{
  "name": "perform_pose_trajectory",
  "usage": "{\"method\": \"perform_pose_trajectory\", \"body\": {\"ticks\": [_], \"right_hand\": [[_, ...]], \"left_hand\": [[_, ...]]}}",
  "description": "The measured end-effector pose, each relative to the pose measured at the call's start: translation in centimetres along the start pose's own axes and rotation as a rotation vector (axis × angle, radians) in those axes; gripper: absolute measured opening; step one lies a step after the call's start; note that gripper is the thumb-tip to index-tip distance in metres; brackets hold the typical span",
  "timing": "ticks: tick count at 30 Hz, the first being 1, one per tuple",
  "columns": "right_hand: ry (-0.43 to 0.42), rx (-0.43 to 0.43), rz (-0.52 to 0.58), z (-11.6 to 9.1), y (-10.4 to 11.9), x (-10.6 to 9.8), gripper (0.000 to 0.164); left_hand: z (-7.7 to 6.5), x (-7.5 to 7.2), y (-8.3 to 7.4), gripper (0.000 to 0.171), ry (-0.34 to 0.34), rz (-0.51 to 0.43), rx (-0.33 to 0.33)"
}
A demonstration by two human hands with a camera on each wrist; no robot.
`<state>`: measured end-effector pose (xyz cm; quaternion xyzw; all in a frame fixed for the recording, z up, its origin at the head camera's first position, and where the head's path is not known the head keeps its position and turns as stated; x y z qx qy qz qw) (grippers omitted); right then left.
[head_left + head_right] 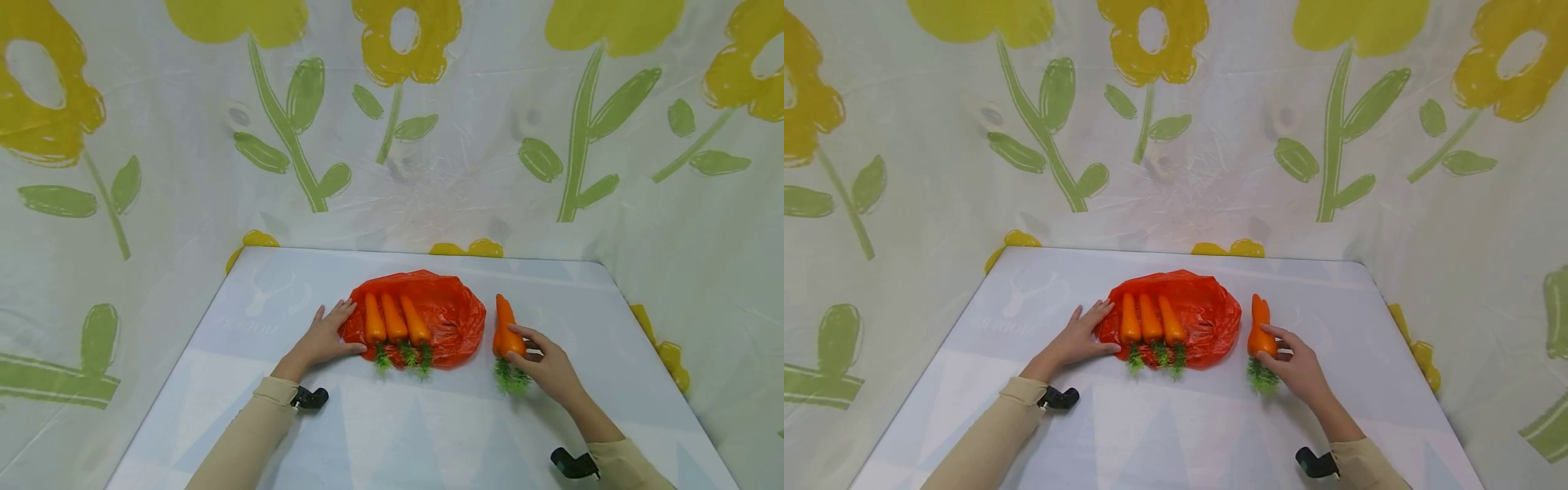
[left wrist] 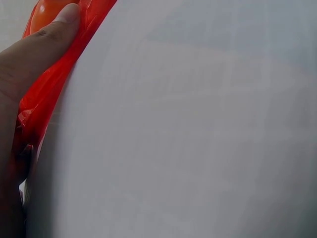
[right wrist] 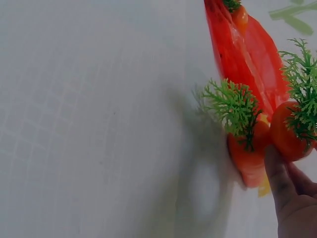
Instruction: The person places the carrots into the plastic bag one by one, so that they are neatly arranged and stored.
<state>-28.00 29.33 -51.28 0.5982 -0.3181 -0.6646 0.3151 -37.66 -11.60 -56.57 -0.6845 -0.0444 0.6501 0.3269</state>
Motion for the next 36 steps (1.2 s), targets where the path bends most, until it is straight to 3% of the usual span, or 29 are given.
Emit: {"method": "perform_pose_trajectory", "body": {"ticks": [21,36], "right_hand": [[-0.008,-0.029,0.044,0.3,1.2,1.1,0.056],[-0.007,-0.094,0.046,0.6,2.5,2.1,0.054]], "left_hand": [[-0.1,0.0,-0.2,0.109,-0.001,0.003,0.006],[0.0,-0.1,-0.2,0.108,-0.006,-0.003,0.023]]}}
Point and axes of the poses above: each hand's wrist, its own z-axis towards the middle knuckle, its own x-axis out of the palm, y = z × x, the point moved 10 cm from there along z, towards the middle knuckle, and after that the axes turned 6 degrees about -y, right-handed, at the moved point
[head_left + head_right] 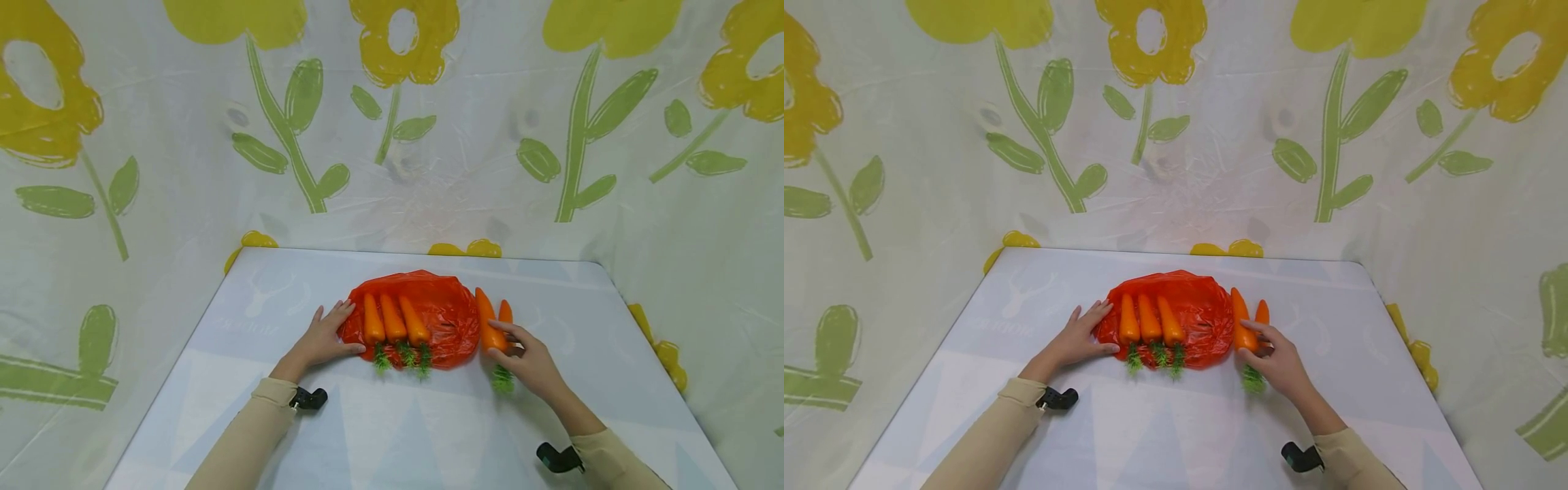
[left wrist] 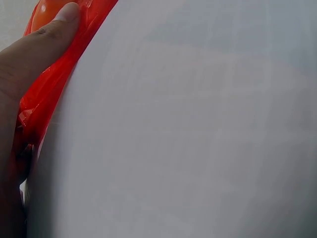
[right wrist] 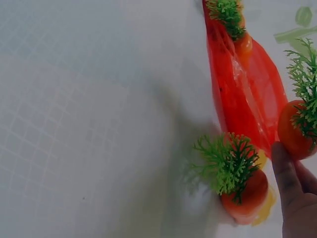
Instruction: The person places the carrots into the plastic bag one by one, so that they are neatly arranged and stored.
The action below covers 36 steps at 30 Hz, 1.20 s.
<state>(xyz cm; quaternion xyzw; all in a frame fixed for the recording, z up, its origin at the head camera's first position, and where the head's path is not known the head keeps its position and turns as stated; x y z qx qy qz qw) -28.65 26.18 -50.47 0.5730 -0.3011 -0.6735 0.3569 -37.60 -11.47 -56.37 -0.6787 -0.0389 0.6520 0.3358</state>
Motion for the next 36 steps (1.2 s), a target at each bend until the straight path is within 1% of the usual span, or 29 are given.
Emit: {"method": "perform_pose_trajectory", "body": {"ticks": [7,13,19,26,30,36], "right_hand": [[0.0,-0.023,-0.001,0.0,1.0,0.2,0.052],[0.019,-0.055,0.05,0.0,2.0,0.5,0.052],[0.031,-0.069,0.039,0.0,1.9,1.1,0.052],[0.044,-0.079,0.057,0.3,1.8,1.8,0.052],[0.056,-0.081,0.072,0.4,2.1,2.3,0.053],[0.068,-0.054,0.062,0.7,2.0,3.3,0.053]], "left_hand": [[0.0,-0.1,0.0,0.108,-0.004,0.003,0.007],[0.0,-0.1,-0.1,0.108,-0.003,0.001,0.007],[0.0,-0.2,-0.2,0.107,-0.01,0.005,0.022],[0.0,-0.1,-0.1,0.106,-0.013,0.001,0.023],[0.0,-0.1,0.0,0.106,-0.016,-0.006,0.025],[0.0,0.0,0.1,0.106,-0.017,-0.001,0.027]]}}
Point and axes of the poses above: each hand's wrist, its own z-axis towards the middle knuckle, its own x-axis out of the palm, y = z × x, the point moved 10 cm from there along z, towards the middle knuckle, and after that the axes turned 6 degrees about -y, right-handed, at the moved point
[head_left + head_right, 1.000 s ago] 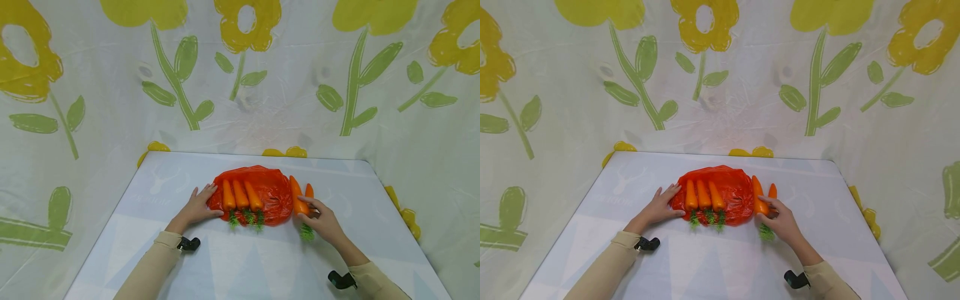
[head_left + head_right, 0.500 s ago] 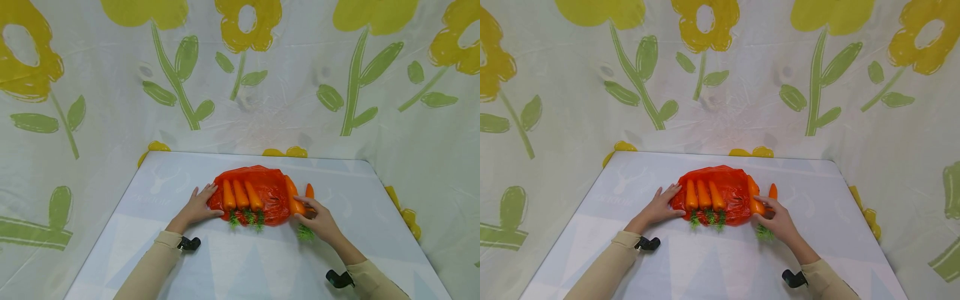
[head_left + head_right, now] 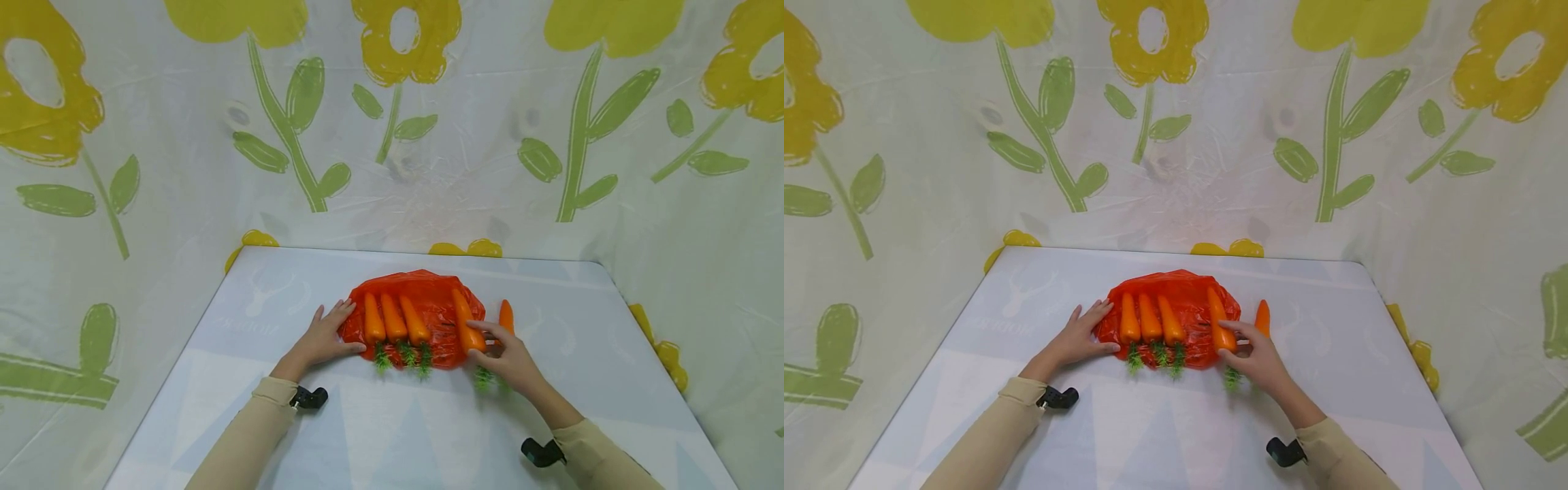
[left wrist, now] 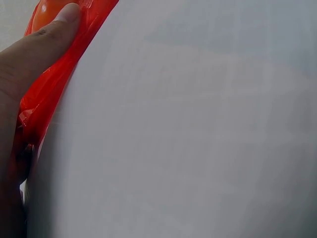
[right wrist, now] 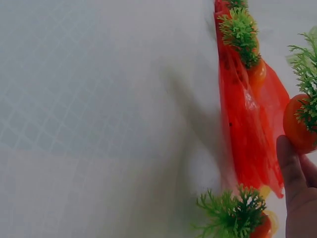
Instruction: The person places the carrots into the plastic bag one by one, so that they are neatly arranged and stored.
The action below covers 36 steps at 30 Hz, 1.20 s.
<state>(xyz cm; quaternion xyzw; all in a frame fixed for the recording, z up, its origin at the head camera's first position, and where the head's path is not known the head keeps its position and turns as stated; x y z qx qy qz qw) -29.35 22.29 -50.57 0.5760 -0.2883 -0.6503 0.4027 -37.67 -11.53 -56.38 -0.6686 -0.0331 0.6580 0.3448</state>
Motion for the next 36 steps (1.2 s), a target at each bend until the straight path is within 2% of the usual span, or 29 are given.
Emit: {"method": "perform_pose_trajectory", "body": {"ticks": [8,17,36], "right_hand": [[0.024,-0.024,0.073,0.7,-0.2,1.5,0.052],[0.025,-0.059,0.059,1.3,0.5,2.6,0.049],[0.053,0.056,-0.002,2.2,-0.6,4.4,0.051]], "left_hand": [[0.0,0.1,0.0,0.107,0.004,-0.004,0.001],[0.0,0.1,0.1,0.107,0.006,-0.004,-0.007],[0.0,0.2,0.3,0.106,0.0,0.007,-0.001]]}}
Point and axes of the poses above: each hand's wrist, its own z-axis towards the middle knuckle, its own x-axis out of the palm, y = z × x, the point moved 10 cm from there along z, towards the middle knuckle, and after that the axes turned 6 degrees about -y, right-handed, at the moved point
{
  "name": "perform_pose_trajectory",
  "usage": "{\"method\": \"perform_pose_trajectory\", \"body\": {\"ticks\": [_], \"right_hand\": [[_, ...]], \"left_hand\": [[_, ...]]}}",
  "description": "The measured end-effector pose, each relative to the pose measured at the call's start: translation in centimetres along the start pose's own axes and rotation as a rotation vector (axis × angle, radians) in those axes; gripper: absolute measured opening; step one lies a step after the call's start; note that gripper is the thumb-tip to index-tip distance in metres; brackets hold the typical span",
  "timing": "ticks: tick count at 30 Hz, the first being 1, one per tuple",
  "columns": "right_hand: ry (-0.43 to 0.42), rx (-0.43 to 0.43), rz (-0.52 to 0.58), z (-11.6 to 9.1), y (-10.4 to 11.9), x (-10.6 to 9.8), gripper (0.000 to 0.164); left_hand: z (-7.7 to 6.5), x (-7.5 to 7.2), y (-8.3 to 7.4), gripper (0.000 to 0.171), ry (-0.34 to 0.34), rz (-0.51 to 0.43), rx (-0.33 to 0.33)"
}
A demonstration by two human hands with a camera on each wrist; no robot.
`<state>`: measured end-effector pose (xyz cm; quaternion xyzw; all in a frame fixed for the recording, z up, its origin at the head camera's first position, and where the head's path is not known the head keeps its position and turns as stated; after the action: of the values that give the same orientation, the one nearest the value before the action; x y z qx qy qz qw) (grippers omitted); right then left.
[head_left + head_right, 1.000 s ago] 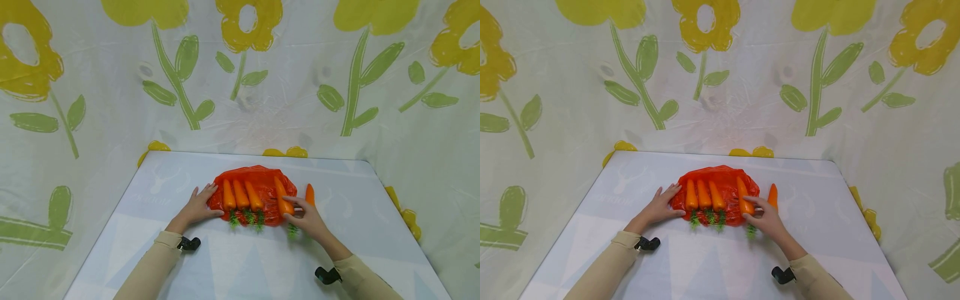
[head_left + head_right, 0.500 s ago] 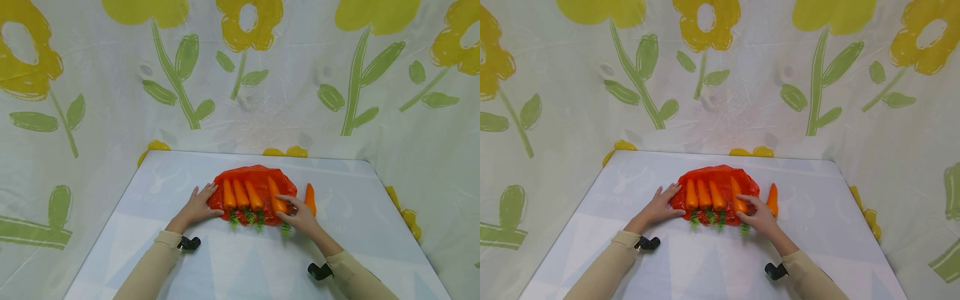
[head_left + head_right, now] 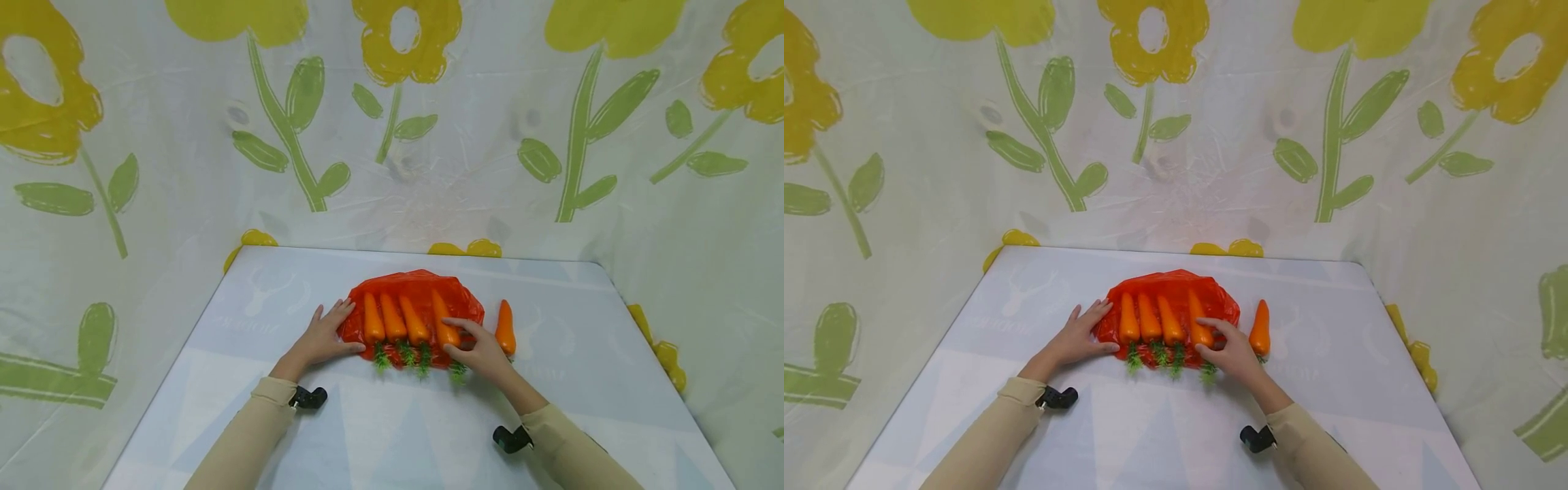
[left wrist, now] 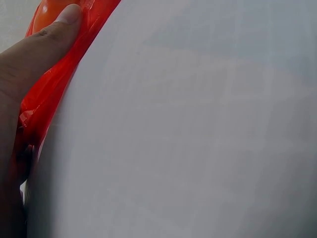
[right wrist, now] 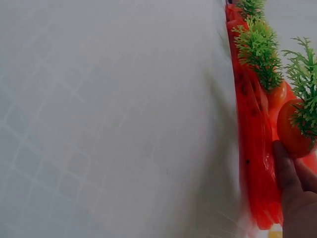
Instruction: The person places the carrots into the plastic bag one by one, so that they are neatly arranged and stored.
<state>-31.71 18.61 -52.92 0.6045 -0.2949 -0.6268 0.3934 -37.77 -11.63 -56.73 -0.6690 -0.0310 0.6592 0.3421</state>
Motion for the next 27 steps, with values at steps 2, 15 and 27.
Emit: {"method": "perform_pose_trajectory", "body": {"ticks": [2,15,27], "right_hand": [[0.003,0.014,-0.013,0.2,0.0,0.1,0.051],[0.014,0.028,-0.054,1.3,-0.2,1.1,0.05],[0.035,0.056,-0.055,2.1,-0.3,1.6,0.05]], "left_hand": [[0.0,0.0,0.0,0.106,0.002,0.003,0.0],[-0.1,0.1,0.0,0.107,0.01,0.001,-0.002],[-0.1,-0.1,-0.2,0.105,0.006,-0.001,0.0]]}}
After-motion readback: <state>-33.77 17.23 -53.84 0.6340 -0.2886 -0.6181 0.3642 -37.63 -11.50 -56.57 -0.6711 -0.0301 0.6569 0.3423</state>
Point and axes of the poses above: each hand's wrist, its own z-axis towards the middle knuckle, its own x-axis out of the palm, y = z × x, the point moved 10 cm from there along z, towards the middle knuckle, and after that the axes turned 6 degrees about -y, right-handed, at the moved point
